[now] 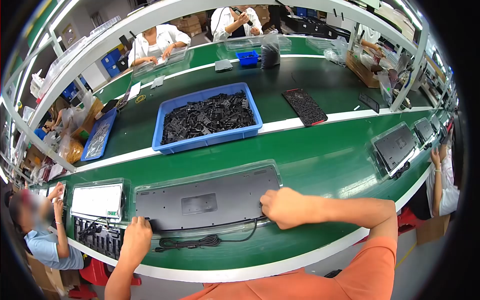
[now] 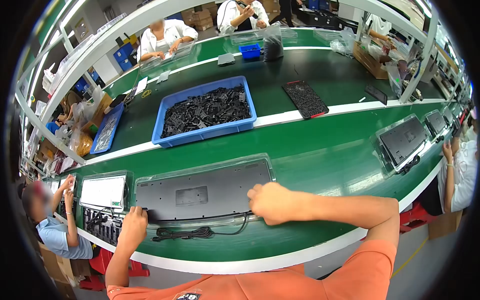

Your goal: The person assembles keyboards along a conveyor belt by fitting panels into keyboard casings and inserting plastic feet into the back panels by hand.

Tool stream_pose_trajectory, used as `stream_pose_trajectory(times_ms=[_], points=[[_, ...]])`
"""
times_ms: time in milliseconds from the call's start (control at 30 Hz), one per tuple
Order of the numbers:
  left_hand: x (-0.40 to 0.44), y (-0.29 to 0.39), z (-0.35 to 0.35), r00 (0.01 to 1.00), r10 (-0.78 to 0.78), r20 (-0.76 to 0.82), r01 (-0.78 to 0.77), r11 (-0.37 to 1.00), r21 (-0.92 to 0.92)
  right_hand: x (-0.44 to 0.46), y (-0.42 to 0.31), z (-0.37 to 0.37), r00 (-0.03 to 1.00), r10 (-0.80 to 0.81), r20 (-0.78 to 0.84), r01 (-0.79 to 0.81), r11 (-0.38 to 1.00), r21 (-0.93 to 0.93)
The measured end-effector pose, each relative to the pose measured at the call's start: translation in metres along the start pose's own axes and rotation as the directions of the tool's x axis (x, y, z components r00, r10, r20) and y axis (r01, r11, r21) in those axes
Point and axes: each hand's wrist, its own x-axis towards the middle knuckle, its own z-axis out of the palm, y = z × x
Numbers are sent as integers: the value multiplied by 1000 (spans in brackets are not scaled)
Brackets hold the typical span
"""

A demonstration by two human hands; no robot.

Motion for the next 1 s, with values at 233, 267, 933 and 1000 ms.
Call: stream_pose_trajectory(times_ms=[233, 267, 933, 1000], points=[[14, -32, -9, 935, 331, -132, -352, 912, -210, 10, 56, -31, 858, 309, 411, -476, 779, 408], [18, -33, -11, 939, 330, -94, -343, 902, -262, 13, 61, -35, 840, 340, 423, -505, 776, 377], [22, 29, -70, 813, 126, -568, -553, -138, -822, -15, 286, 9, 387, 877, -285, -919, 343, -193], [8, 60, -97, 689, 103, -717, -616, -438, -655, -27, 295, 10, 384, 877, -290, -923, 376, -85]])
